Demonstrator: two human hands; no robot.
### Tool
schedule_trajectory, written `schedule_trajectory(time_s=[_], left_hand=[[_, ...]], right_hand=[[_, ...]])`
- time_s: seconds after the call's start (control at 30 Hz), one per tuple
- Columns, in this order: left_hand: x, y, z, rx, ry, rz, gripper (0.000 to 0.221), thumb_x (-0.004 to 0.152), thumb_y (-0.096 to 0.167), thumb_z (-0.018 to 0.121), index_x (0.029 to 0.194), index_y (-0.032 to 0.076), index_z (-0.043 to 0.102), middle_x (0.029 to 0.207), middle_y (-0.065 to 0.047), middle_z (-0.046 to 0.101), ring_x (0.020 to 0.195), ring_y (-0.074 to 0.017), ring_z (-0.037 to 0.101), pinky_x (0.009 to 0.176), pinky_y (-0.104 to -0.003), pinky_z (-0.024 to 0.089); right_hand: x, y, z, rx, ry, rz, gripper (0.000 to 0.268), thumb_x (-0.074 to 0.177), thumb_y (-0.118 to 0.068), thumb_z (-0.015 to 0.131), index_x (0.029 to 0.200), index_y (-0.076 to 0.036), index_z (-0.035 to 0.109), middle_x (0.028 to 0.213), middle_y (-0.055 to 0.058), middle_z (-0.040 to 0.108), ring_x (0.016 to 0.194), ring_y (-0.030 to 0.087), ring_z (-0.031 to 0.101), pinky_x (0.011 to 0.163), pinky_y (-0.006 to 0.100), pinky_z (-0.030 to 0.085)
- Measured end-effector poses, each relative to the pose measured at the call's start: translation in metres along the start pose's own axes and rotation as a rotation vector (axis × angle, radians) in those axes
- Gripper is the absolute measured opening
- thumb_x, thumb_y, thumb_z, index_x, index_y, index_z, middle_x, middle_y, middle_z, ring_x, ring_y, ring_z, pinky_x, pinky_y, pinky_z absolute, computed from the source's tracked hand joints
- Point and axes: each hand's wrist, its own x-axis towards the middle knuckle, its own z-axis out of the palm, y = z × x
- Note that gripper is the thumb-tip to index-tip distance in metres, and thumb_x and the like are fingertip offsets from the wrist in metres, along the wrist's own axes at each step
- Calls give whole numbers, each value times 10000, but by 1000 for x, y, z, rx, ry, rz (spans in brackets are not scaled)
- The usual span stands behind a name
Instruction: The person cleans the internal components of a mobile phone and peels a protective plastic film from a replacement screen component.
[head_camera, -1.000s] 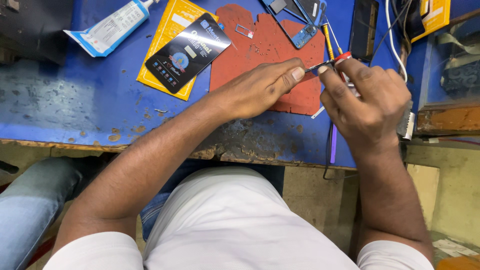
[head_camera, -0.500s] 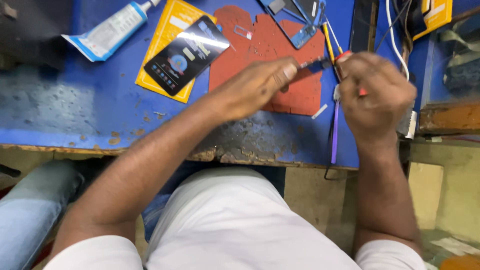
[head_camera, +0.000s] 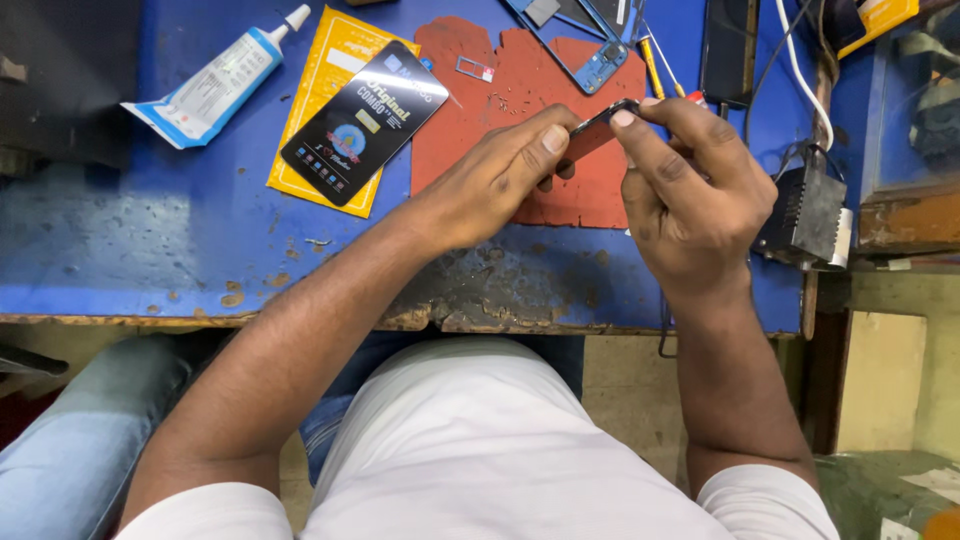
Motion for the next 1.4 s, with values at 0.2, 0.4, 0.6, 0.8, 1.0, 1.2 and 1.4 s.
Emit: schedule_trajectory(time_s=[0.2,0.4,0.6,0.8,1.0,1.2,1.4], left_hand=[[1,-1,0,-12,-14,-5,618,1099,592,229,1213,80,555,955,-83,641,896,-187,616,808,-365,525],[2,0,0,-12,-16,-9,623,1098,596,228,1217,78,555,947,-80,641,896,-185,611,811,-365,520],[1,-2,0,2,-18,-23,618,1098,593,228,1207,77,550,954,-75,630,907,-179,600,822,-359,513],[1,-1,1,-12,-18,-11,605,1104,590,249,1208,70,540,964,-67,621,909,-173,580,835,-353,505],[-1,-1,2,-19,-18,12,588,1118,567,264,1204,62,552,960,-69,605,914,-178,572,843,-352,499],[-1,1,0,-4,-14,29,621,1109,586,245,1182,59,564,944,-65,605,899,-184,577,837,-356,498],[0,3,-1,14,-32,113,692,1113,639,231,1232,47,571,1017,-82,618,964,-202,609,908,-361,517]], right_hand=[[5,5,-4,-23,-16,-77,449,892,161,714,1269,-80,754,1153,103,693,860,193,673,724,297,558],[7,8,-4,-18,-18,-94,403,967,130,736,1300,-95,750,1182,97,693,866,180,687,702,276,559],[12,11,-5,-19,-40,-133,357,977,123,748,1278,-68,765,1148,100,707,895,206,704,708,293,562],[18,5,-5,61,-4,-84,295,966,132,714,1207,-37,735,1137,109,694,925,238,717,773,317,596],[11,3,1,162,42,43,212,1006,127,705,1159,-17,730,1101,108,699,917,208,705,751,291,586],[3,2,7,278,68,183,165,1060,95,701,1169,-18,753,1137,114,698,843,146,652,698,239,525],[4,-12,-3,313,74,240,120,1074,63,694,1162,-10,730,1188,118,679,925,155,662,751,247,544]])
